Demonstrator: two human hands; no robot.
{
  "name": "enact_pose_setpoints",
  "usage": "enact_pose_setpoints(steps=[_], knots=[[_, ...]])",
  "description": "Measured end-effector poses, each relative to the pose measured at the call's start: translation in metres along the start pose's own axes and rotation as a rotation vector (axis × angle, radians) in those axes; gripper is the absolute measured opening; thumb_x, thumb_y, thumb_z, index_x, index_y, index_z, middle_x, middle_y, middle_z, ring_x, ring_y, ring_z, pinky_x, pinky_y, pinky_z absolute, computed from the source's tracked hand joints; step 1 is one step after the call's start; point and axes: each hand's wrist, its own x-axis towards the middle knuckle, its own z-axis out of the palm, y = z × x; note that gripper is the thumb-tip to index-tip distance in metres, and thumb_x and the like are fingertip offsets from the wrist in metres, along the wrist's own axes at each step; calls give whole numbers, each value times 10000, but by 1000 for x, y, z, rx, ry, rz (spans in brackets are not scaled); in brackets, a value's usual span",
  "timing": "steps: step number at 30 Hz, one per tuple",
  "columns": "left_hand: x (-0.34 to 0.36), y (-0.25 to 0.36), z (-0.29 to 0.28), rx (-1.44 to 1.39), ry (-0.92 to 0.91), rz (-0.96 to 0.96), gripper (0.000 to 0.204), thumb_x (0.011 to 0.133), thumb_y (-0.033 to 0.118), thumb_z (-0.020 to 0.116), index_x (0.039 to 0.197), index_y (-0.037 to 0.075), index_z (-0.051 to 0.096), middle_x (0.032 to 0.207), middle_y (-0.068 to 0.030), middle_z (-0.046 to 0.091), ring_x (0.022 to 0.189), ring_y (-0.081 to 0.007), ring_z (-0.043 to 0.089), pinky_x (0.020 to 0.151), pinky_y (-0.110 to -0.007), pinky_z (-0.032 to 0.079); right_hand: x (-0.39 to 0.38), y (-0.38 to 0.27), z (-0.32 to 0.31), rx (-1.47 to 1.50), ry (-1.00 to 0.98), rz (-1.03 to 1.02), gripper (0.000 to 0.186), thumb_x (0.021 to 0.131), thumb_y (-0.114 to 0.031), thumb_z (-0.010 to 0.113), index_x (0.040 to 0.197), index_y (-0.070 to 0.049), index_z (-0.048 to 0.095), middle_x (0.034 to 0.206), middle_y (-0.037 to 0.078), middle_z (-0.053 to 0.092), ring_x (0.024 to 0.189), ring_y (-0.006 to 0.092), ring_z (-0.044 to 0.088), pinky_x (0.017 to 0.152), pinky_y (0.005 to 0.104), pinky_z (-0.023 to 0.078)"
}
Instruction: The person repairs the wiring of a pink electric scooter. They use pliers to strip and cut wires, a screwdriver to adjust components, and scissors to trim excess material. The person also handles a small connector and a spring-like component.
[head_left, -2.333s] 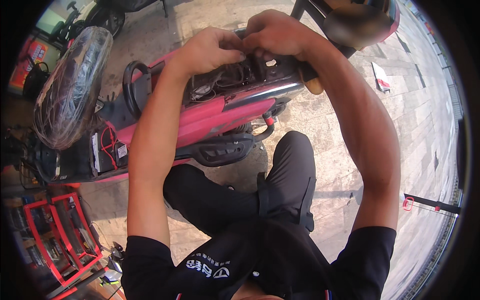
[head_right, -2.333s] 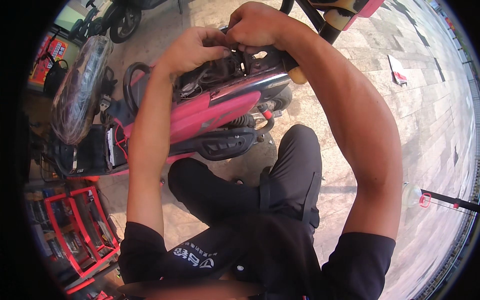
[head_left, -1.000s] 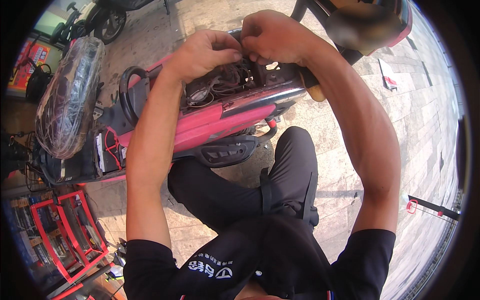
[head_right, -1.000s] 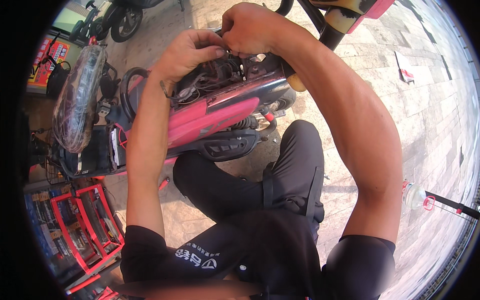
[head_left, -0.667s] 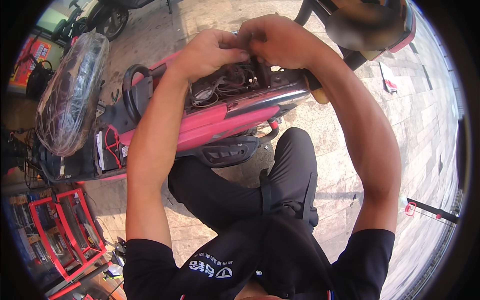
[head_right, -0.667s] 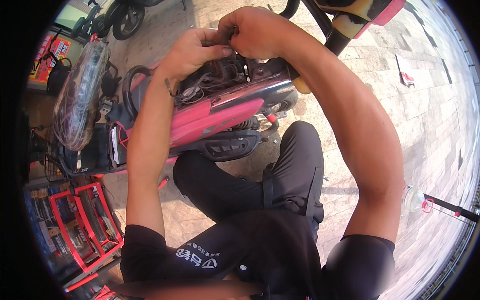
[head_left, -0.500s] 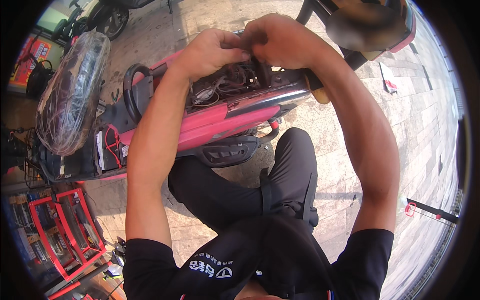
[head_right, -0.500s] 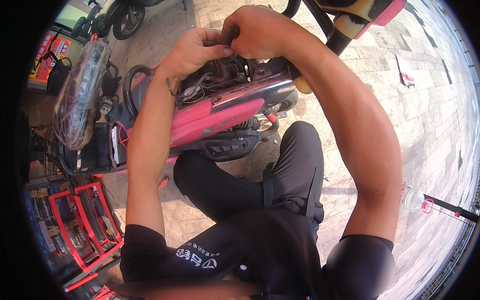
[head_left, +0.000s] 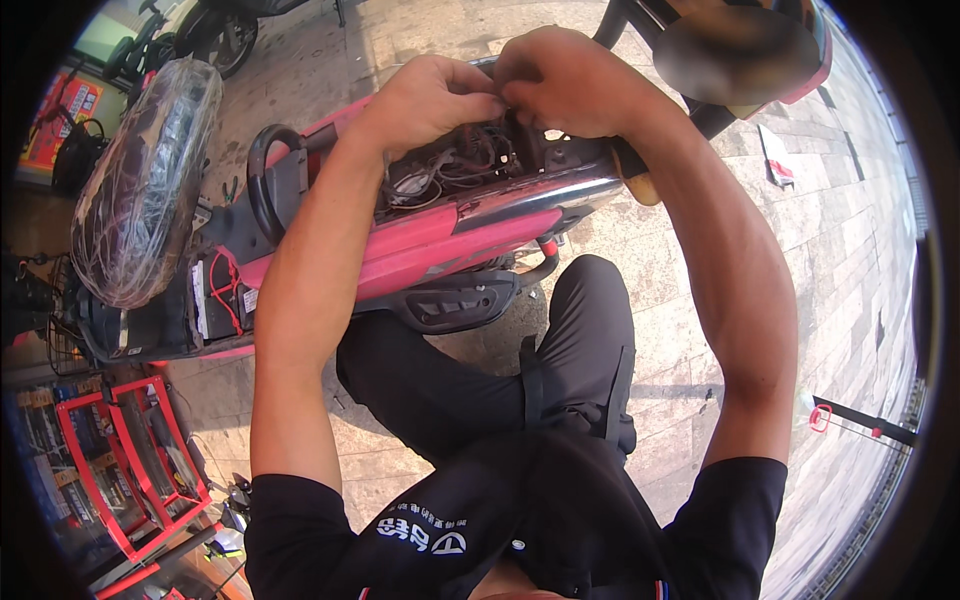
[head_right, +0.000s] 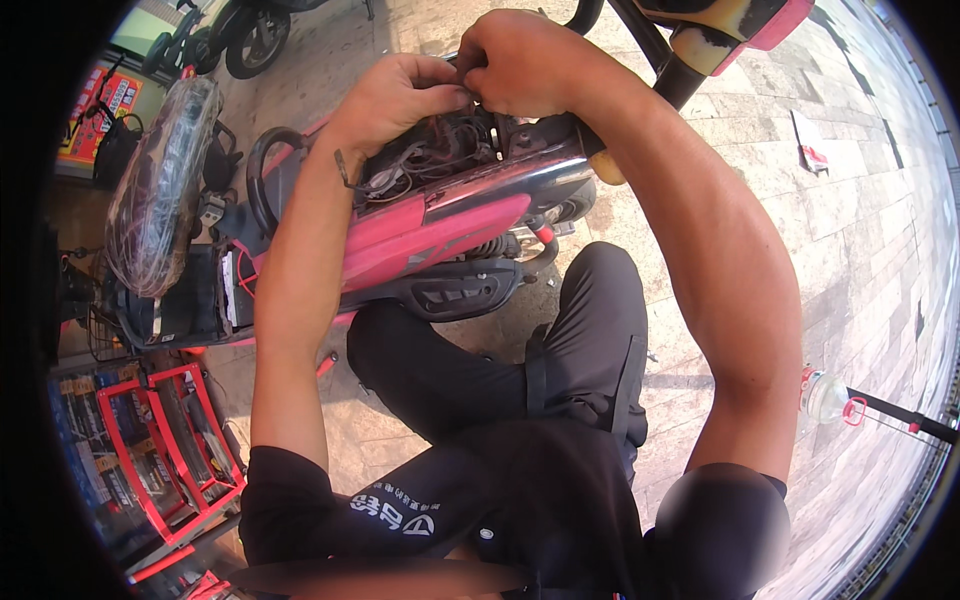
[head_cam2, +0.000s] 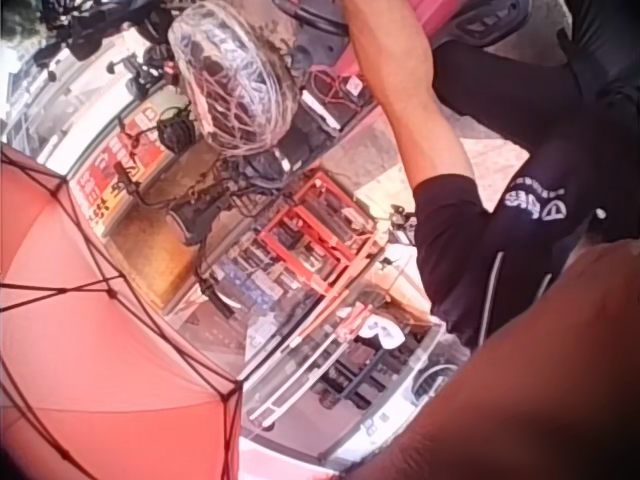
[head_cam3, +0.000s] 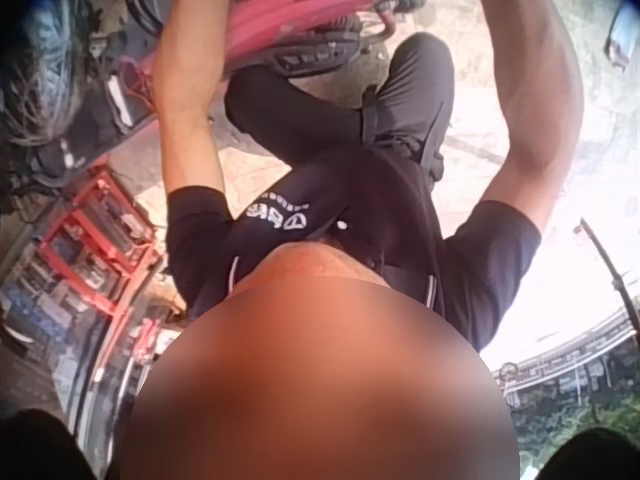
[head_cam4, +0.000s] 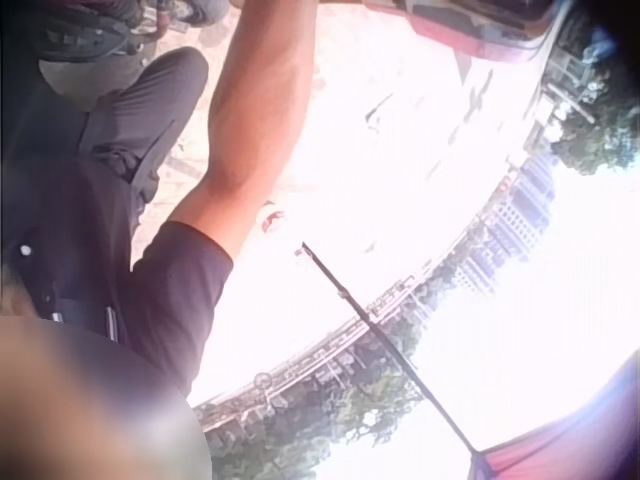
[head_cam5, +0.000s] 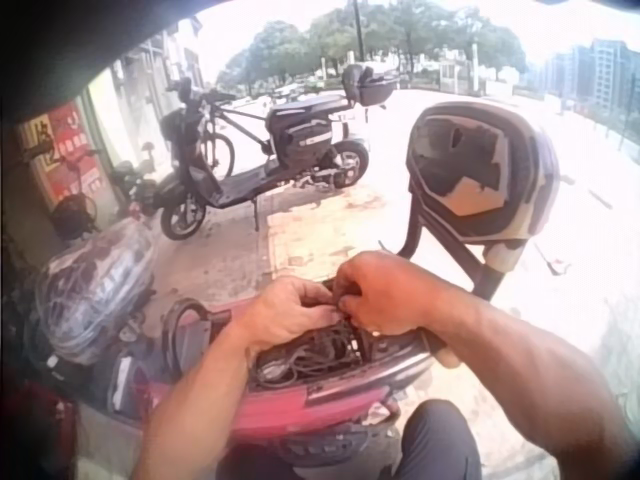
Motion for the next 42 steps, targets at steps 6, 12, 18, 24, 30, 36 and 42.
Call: enact_pose_setpoints(steps=[6, 12, 18, 24, 30, 36, 42], knots=[[2, -4, 4, 6, 34, 2, 229, 835, 56, 682, 1043, -40, 663, 907, -63, 699, 807, -111, 649, 735, -235, 499, 1, -1, 0, -19, -11, -3, 146, 843, -42, 561, 923, 50, 642, 738, 110, 661, 661, 162, 657, 613, 303, 524], [4, -8, 2, 14, 56, -12, 184, 829, 53, 649, 996, -24, 661, 892, -60, 694, 799, -111, 648, 739, -234, 496, 2, 1, 2, -53, 1, -31, 136, 834, -42, 560, 905, 44, 636, 736, 117, 657, 650, 169, 654, 619, 317, 521], [3, -6, 3, 1, 73, 8, 172, 790, 70, 628, 911, -40, 680, 823, -83, 681, 778, -136, 633, 707, -263, 502, 1, 5, 1, -212, 61, -129, 140, 769, -52, 598, 884, 19, 636, 759, 145, 658, 699, 247, 657, 652, 366, 512], [1, -2, 1, 25, 32, 44, 142, 816, 41, 618, 948, -4, 645, 881, -67, 690, 777, -110, 629, 641, -243, 501, 1, 5, 0, -259, 82, -78, 172, 740, -61, 615, 896, 5, 648, 793, 165, 668, 754, 296, 657, 691, 380, 515], [-1, 0, 4, 17, 26, 21, 228, 828, 84, 697, 1028, -16, 654, 888, -52, 682, 752, -101, 623, 635, -246, 500, 1, 2, 0, -193, 91, -54, 184, 758, -78, 623, 913, 11, 666, 793, 153, 678, 735, 254, 659, 681, 357, 521], [0, 4, 4, 86, -31, -27, 273, 831, 75, 712, 1077, -26, 652, 867, -37, 669, 723, -100, 611, 635, -248, 498, 2, 1, -1, -142, 67, 8, 171, 772, -90, 629, 907, 7, 670, 770, 132, 677, 703, 214, 653, 655, 338, 520], [0, 3, 4, 82, -49, -20, 245, 827, 94, 700, 1035, -31, 671, 914, -71, 686, 819, -138, 632, 750, -274, 503, 3, 0, 0, -155, 82, -51, 156, 775, -70, 624, 907, 7, 661, 744, 113, 666, 629, 180, 627, 596, 319, 501]])
